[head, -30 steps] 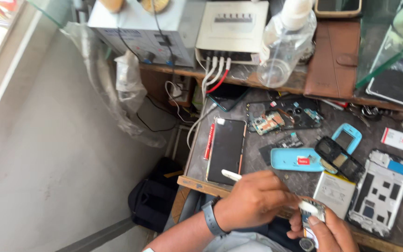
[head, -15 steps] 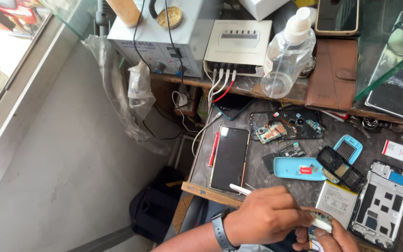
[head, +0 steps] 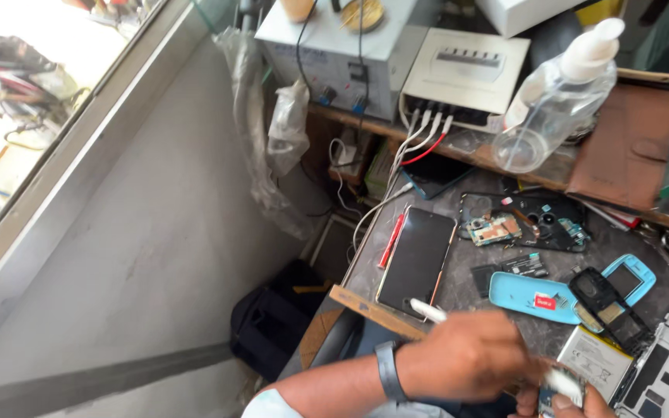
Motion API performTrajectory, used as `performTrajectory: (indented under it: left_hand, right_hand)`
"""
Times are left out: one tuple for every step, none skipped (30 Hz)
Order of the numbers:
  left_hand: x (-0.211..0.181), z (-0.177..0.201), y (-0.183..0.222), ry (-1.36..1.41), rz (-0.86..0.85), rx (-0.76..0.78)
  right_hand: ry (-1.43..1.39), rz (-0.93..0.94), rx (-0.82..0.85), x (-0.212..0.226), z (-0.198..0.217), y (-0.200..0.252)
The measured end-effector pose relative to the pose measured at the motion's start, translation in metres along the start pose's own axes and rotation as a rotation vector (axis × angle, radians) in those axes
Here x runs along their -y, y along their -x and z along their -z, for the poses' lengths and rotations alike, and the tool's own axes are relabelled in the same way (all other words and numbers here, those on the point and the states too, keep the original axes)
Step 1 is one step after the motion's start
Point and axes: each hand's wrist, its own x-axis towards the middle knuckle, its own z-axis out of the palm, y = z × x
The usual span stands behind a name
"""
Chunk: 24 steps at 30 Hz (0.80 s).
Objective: The person disassembles a mobile phone, removes the battery, and cleans the motherboard using a toothbrush and a liquid from a spray bottle. They then use a heat gun to apply heat to the circuit board while holding it with their hands.
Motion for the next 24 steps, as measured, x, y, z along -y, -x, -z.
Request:
performTrajectory:
  left_hand:
    - [0.002, 0.000, 0.000, -0.001, -0.005, -0.001]
    - [-0.001, -0.001, 0.001, 0.004, 0.003, -0.010]
    - [0.001, 0.002, -0.001, 0.011, 0.001, -0.009]
    - [0.003, 0.005, -0.002, 0.017, -0.002, -0.008]
    - [0.000, 0.003, -0.002, 0.052, 0.013, -0.006]
    - [-0.004, 0.002, 0.000, 0.063, 0.028, -0.027]
    - [-0.004, 0.002, -0.002, 0.066, 0.020, -0.044]
    - [-0.006, 0.002, -0.004, 0.044, 0.013, -0.083]
    - [-0.002, 0.007, -0.007, 0.011, -0.007, -0.118]
    - [0.001, 0.011, -0.008, 0.017, -0.012, -0.067]
    - [-0.005, 0.007, -0.001, 0.042, 0.012, -0.022]
    - [-0.006, 0.003, 0.004, 0.046, 0.037, -0.013]
    - [-0.005, -0.003, 0.010, 0.055, 0.055, -0.004]
    - [-0.003, -0.010, 0.013, 0.042, 0.075, -0.031]
    - [0.007, -0.010, 0.011, 0.021, 0.058, -0.014]
    - [0.015, -0.009, 0.010, -0.001, 0.042, 0.003]
    - [0.009, -0.012, 0.016, 0.002, 0.038, 0.057]
    - [0.009, -0.014, 0.018, 0.004, 0.042, 0.051]
    - [0.003, -0.017, 0.021, 0.015, 0.056, 0.042]
    - [0.003, -0.021, 0.018, 0.024, 0.079, -0.027]
    - [0.010, -0.017, 0.013, 0.015, 0.080, -0.092]
    - [0.010, -0.015, 0.011, -0.005, 0.053, -0.011]
    - [0.003, -0.015, 0.012, -0.013, 0.044, 0.071]
    - [0.001, -0.013, 0.013, -0.011, 0.047, 0.076]
  right_hand:
    - [-0.020, -0.023, 0.105, 0.003, 0.008, -0.002]
    - [-0.005, 0.000, 0.068, 0.004, 0.007, -0.006]
    - [0.006, 0.030, 0.036, 0.002, 0.001, -0.014]
    - [0.017, 0.061, 0.003, -0.002, -0.006, -0.023]
    - [0.036, 0.062, -0.034, -0.005, -0.008, -0.013]
    - [0.046, 0.058, -0.064, -0.005, -0.007, -0.005]
    - [0.050, 0.082, -0.100, -0.006, -0.010, -0.007]
    - [0.045, 0.066, -0.109, -0.004, -0.010, -0.010]
    - [0.031, 0.076, -0.124, -0.003, -0.016, -0.024]
    - [0.015, 0.085, -0.132, -0.002, -0.020, -0.036]
    - [0.010, 0.064, -0.138, -0.004, -0.020, -0.028]
    - [0.012, 0.052, -0.138, -0.006, -0.020, -0.021]
    - [0.011, 0.035, -0.146, -0.007, -0.015, -0.011]
    - [0.012, 0.020, -0.157, -0.007, -0.015, -0.004]
    - [0.001, 0.036, -0.155, -0.006, -0.017, -0.015]
    - [-0.006, 0.048, -0.155, -0.004, -0.019, -0.026]
    - [-0.010, 0.045, -0.150, -0.004, -0.020, -0.027]
    - [-0.008, 0.041, -0.146, -0.004, -0.020, -0.028]
    - [-0.002, 0.025, -0.142, -0.005, -0.017, -0.020]
    - [0.002, 0.014, -0.136, -0.007, -0.013, -0.009]
    - [-0.003, 0.019, -0.132, -0.006, -0.016, -0.022]
    - [-0.007, 0.031, -0.123, -0.005, -0.019, -0.032]
    - [-0.010, 0.025, -0.117, -0.005, -0.023, -0.034]
    - [-0.012, 0.021, -0.111, -0.006, -0.026, -0.035]
